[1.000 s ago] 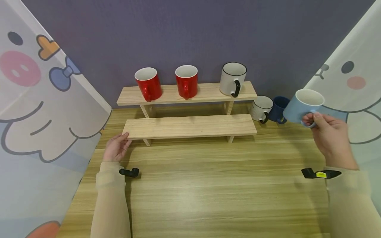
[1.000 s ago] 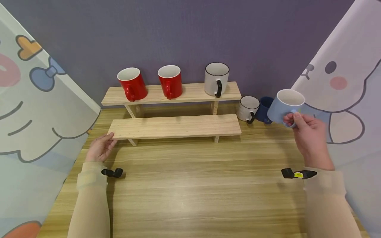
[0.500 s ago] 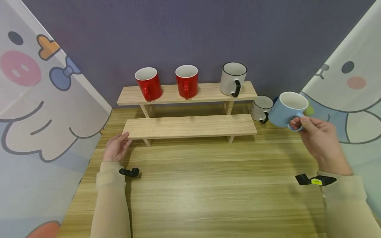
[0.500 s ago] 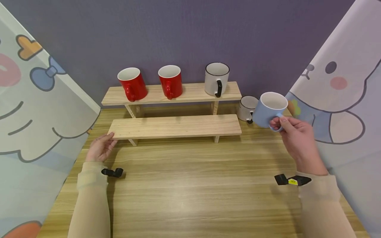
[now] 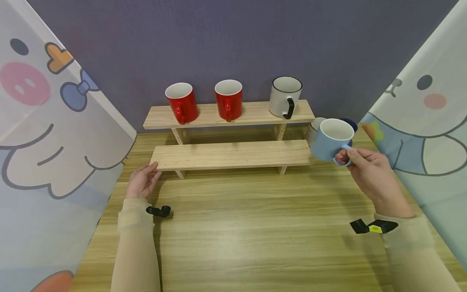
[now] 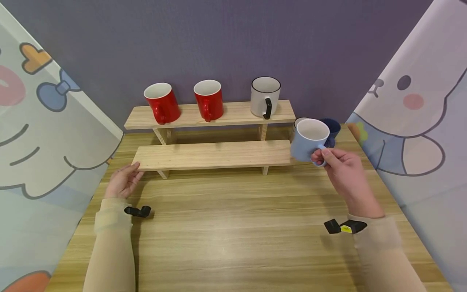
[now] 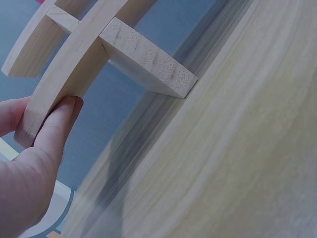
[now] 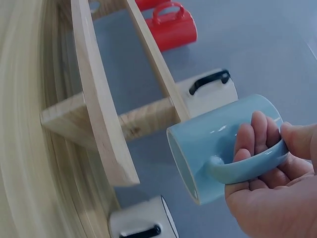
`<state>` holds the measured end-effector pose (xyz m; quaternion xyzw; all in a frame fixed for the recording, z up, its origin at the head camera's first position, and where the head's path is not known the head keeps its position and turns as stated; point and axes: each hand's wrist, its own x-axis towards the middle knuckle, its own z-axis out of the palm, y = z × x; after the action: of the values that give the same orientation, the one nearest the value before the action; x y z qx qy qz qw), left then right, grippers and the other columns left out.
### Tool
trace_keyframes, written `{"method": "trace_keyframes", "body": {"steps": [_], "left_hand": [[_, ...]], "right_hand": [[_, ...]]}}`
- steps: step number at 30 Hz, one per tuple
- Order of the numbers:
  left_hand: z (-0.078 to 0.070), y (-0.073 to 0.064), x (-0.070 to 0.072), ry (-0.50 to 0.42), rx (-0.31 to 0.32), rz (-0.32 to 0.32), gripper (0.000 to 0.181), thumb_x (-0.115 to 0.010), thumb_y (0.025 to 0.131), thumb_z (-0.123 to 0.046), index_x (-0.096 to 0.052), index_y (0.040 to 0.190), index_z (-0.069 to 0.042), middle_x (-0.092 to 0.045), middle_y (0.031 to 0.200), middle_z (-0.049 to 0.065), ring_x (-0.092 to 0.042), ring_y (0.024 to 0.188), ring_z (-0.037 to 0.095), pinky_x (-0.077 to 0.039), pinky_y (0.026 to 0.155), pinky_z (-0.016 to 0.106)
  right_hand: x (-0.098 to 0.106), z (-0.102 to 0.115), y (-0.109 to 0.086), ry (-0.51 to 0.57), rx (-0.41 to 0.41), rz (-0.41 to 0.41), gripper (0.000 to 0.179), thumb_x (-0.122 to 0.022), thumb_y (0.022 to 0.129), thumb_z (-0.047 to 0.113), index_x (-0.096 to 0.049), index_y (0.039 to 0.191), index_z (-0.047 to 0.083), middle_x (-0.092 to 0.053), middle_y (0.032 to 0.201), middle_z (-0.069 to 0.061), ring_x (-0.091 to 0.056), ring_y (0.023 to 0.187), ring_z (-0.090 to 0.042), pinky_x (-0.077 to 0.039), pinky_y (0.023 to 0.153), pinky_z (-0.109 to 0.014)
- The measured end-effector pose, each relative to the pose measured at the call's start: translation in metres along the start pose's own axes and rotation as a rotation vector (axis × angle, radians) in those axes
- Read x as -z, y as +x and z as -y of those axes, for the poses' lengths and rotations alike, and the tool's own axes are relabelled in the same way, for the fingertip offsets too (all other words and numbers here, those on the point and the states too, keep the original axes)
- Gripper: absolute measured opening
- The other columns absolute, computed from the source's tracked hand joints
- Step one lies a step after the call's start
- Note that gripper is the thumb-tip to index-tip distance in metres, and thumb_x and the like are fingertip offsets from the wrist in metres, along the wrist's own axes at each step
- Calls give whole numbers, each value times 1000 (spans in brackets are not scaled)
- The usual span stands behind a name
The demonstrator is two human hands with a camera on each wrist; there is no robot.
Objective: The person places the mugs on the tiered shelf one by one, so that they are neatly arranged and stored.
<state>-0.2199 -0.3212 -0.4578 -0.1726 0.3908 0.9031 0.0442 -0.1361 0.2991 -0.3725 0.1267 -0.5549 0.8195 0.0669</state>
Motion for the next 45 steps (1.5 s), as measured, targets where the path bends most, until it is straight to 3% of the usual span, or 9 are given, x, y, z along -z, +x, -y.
{"method": "trace_keyframes", "body": {"steps": [7,14,29,39,45], "left_hand": [[1,0,2,10,-2,4,13,-64,99,4,-60,112,3,-68,98,15,-71,87,20,-54,93,24],[1,0,2,3,-2,10,10,-63,100,5,-62,110,4,-68,98,15,-71,88,20,-54,93,24],[1,2,2,5,-3,16,7,-62,100,6,-67,104,4,-69,98,15,-71,90,20,-54,93,24],[1,1,2,12,-7,2,7,-62,100,5,-65,106,3,-69,98,14,-71,89,19,-54,93,23],[1,2,1,10,-12,8,7,-61,100,5,-64,106,4,-68,97,15,-71,88,19,-54,93,24]], "right_hand": [[-18,-11,-2,-8,-10,9,22,-51,105,-5,-66,106,-21,-71,96,-17,-66,91,-23,-58,84,-27],[-35,-25,-4,-81,-83,5,21,-55,105,2,-70,105,-14,-73,97,-12,-66,90,-19,-57,84,-24],[-75,-60,6,-121,-132,-119,22,-60,104,8,-70,103,-12,-72,94,-8,-65,94,-16,-55,87,-24],[-92,-80,17,-263,-87,-201,35,-59,105,6,-58,113,-28,-74,91,-2,-68,91,-12,-56,86,-22],[-102,-87,20,-286,-74,-237,34,-58,105,6,-59,114,-27,-73,91,-2,-68,91,-14,-56,89,-25]]}}
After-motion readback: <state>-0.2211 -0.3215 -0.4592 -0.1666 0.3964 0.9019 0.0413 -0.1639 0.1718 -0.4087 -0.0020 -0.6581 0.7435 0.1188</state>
